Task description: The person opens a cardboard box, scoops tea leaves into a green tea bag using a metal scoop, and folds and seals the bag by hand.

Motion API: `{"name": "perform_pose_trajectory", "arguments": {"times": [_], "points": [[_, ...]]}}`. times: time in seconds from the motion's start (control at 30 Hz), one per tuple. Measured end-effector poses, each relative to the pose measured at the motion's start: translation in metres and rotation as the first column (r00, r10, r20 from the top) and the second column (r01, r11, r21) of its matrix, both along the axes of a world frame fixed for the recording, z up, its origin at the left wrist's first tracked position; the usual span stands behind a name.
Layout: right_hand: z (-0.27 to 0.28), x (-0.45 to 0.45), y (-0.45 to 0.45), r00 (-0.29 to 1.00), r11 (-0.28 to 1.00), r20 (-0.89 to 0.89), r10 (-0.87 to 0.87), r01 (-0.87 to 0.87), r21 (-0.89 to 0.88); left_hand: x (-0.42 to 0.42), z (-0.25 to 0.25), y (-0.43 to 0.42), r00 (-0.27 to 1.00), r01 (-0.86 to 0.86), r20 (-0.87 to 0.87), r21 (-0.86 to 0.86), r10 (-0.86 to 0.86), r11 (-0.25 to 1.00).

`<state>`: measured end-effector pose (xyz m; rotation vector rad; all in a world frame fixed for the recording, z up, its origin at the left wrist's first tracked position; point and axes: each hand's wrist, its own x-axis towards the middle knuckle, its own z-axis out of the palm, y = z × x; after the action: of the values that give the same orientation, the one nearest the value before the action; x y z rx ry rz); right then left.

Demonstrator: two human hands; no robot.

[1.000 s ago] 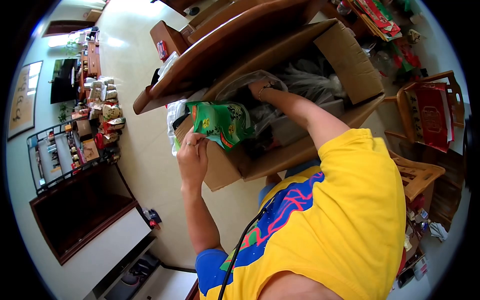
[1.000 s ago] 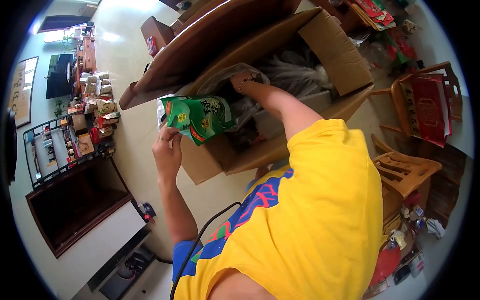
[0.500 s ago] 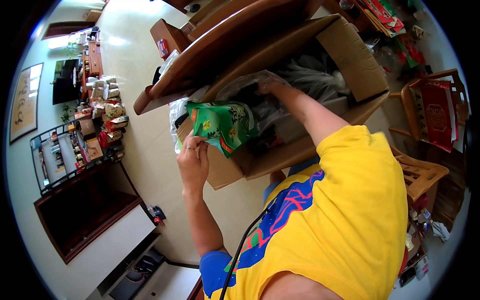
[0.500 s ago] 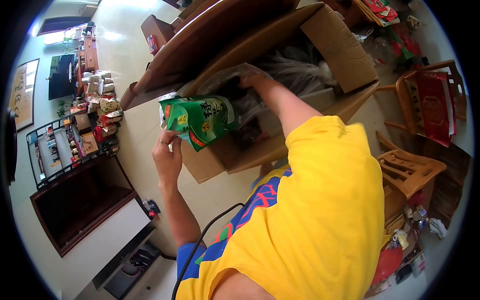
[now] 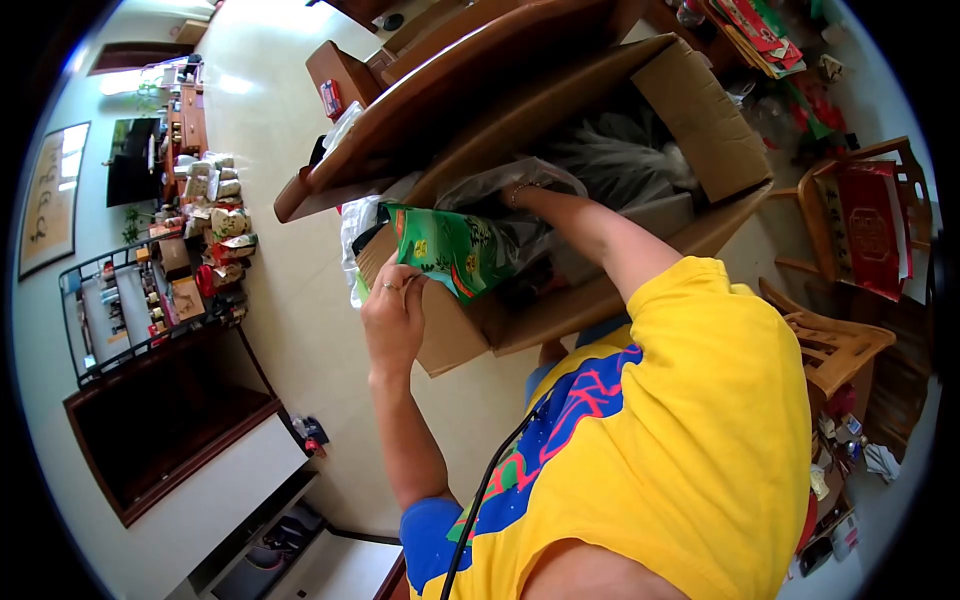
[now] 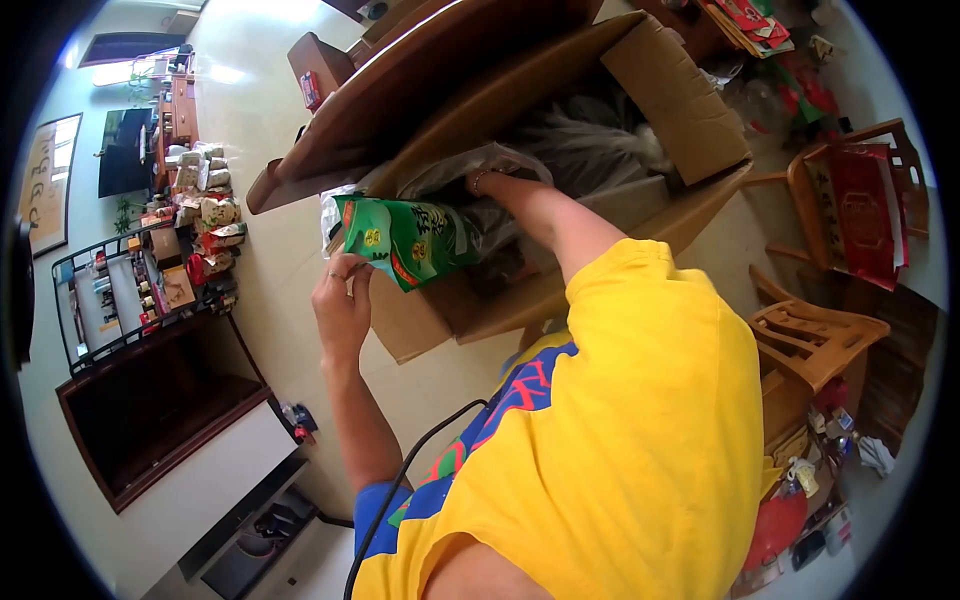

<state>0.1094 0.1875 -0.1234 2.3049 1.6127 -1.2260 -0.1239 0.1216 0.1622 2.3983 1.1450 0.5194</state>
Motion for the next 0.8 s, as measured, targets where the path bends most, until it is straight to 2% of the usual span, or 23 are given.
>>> {"name": "perform_pose_trajectory", "arguments": {"times": [0.23, 0.33, 0.5, 0.73, 0.8], "points": [[0.037, -0.005, -0.023, 0.990, 0.991, -0.033, -0.135, 0.135, -0.003, -0.008, 0.009, -0.006, 1.000, 0.007, 0.009, 0.003, -0.007, 1.000], [0.053, -0.011, -0.037, 0.975, 0.976, -0.037, -0.219, 0.219, 0.000, -0.007, 0.016, -0.008, 0.996, 0.084, 0.035, 0.063, -0.086, 0.994], [0.072, -0.018, -0.066, 0.945, 0.946, -0.035, -0.325, 0.325, 0.011, -0.016, 0.016, -0.009, 0.997, 0.075, -0.012, 0.044, -0.075, 0.996], [0.088, -0.020, -0.101, 0.930, 0.929, 0.018, -0.367, 0.365, 0.066, -0.025, 0.022, -0.016, 0.988, 0.126, 0.069, 0.141, -0.137, 0.982], [0.085, -0.015, -0.110, 0.922, 0.922, 0.065, -0.382, 0.375, 0.098, -0.029, 0.026, -0.018, 0.991, 0.121, 0.033, 0.125, -0.126, 0.985]]}}
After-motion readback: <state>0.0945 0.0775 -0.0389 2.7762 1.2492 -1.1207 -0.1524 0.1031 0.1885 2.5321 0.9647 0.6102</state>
